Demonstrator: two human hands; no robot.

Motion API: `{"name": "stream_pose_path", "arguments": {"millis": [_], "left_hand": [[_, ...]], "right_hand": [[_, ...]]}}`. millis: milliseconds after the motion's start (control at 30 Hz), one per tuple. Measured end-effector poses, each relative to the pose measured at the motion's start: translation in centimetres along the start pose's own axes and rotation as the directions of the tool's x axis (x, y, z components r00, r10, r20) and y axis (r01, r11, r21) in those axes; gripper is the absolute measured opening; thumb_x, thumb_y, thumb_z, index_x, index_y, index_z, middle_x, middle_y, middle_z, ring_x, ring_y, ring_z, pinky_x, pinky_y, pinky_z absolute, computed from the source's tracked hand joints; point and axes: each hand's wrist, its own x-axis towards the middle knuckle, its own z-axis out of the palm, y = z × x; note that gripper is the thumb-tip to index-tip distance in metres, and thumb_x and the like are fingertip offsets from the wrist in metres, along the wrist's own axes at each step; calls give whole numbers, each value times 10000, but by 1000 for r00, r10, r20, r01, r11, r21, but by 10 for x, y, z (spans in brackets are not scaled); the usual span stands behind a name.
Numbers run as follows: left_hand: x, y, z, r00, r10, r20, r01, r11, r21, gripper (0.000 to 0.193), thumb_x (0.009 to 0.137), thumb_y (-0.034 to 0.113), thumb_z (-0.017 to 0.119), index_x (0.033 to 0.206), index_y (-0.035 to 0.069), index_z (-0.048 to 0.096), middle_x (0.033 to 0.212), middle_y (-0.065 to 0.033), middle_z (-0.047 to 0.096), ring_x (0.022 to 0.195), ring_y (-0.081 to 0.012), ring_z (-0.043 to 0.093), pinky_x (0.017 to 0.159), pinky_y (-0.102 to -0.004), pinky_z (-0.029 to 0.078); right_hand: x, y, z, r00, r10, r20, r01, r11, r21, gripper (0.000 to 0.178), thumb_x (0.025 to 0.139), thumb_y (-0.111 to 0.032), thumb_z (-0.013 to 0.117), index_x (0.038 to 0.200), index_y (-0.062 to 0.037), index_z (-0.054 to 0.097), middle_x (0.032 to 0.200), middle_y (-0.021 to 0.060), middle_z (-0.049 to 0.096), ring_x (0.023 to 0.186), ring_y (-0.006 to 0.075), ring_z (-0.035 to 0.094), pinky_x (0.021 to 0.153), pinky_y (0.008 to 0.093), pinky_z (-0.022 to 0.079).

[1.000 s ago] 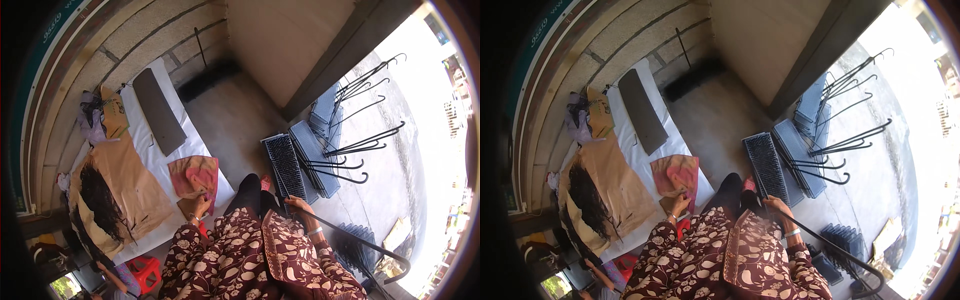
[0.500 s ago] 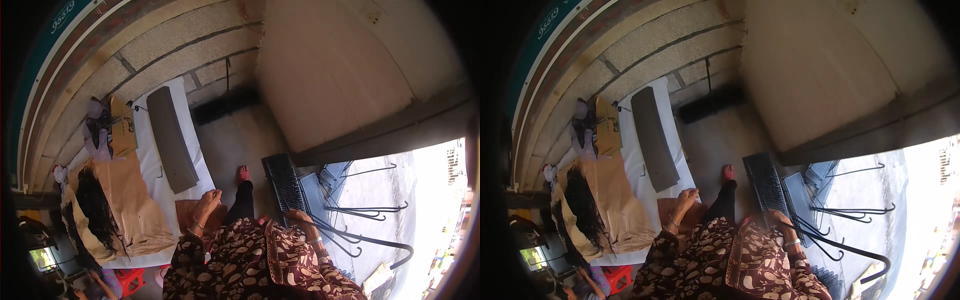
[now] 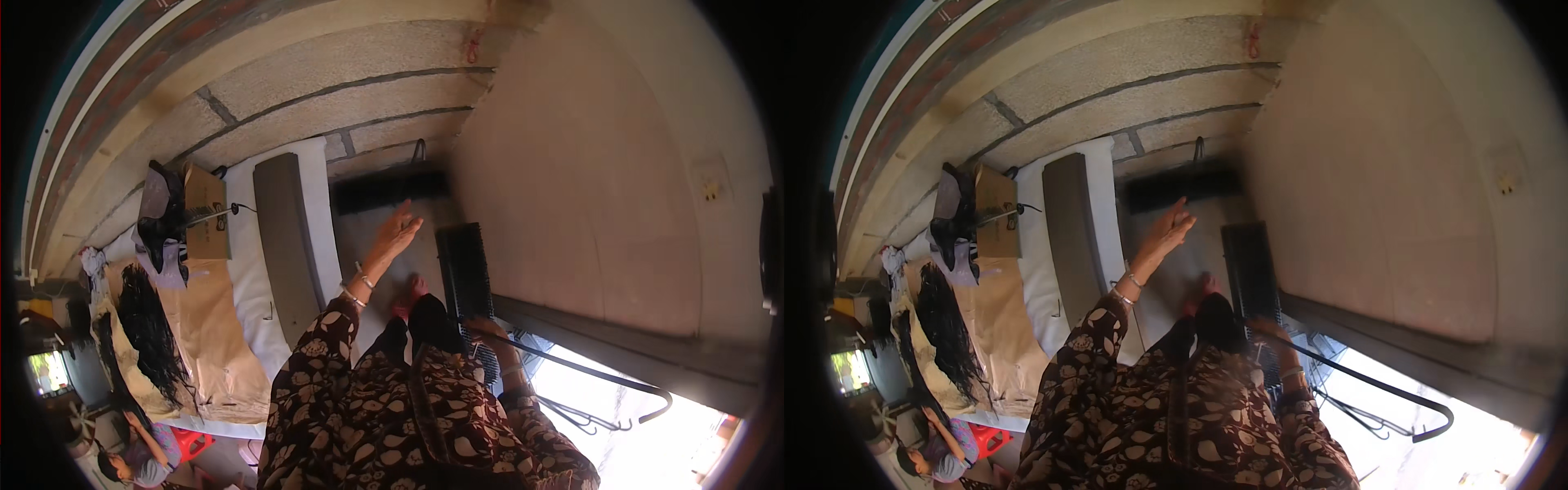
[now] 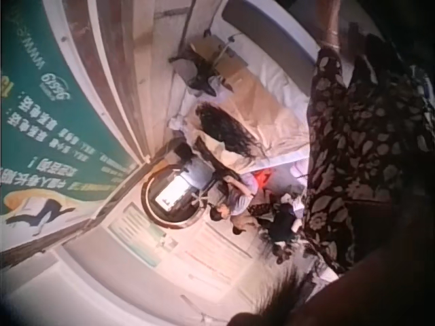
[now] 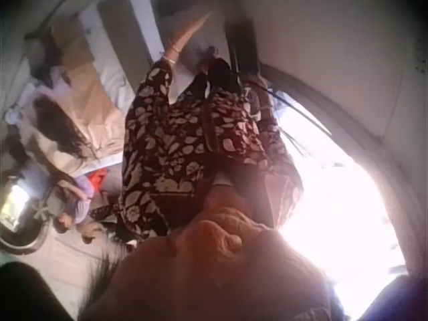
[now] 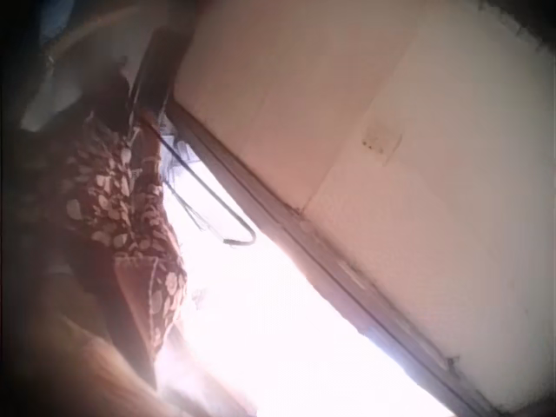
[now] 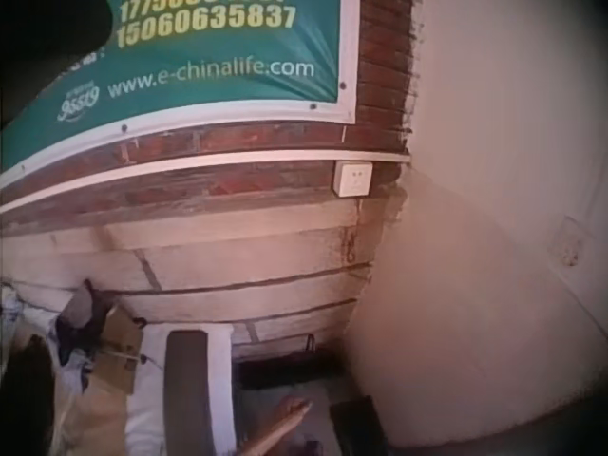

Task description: The person inserts plastic spikes into the holes of a perforated frame by hand, sets the assembled frame aside, and takes a new frame. The person then gathers plastic spikes from a pile on the table and inserts them into the new frame.

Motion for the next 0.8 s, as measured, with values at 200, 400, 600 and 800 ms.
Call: {"name": "stream_pose_path", "arguments": {"millis": [200, 400, 600, 800], "left_hand": [[97, -6, 21, 969, 85, -230, -60, 991, 116, 747, 874, 480, 603, 1425, 35, 367, 1210, -251, 578, 1088, -362, 577, 905, -406, 466], [154, 3, 26, 961, 1, -276, -8, 1000, -22, 556, 900, 496, 556, 1177, 15, 590, 1028, -213, 658, 965, -361, 632, 819, -404, 490], [149, 9, 44, 980, -132, -152, 75, 941, -331, 492, 944, 482, 499, 898, 21, 664, 782, -107, 694, 746, -310, 676, 665, -354, 495], [85, -16, 68, 981, 14, -192, -3, 998, 59, 275, 963, 289, 496, 973, 46, 624, 918, -169, 620, 888, -374, 608, 746, -430, 478]], "right_hand": [[55, -94, -13, 995, 34, 98, -61, 954, 294, 66, 943, -169, 581, 912, -112, 568, 590, -77, 385, 469, 43, 357, 432, 219, 275], [122, -152, -33, 977, 87, 195, -140, 950, 280, 96, 945, -190, 586, 944, -96, 606, 596, -87, 364, 482, 45, 338, 443, 216, 275], [169, -202, -45, 969, 167, 182, -202, 959, 199, 135, 917, -203, 629, 921, -74, 590, 621, -68, 379, 482, 41, 345, 428, 211, 260], [226, -223, -42, 941, 224, 254, -268, 951, 156, 133, 887, -201, 651, 940, -106, 576, 607, -81, 378, 460, 45, 342, 403, 209, 252]]}}
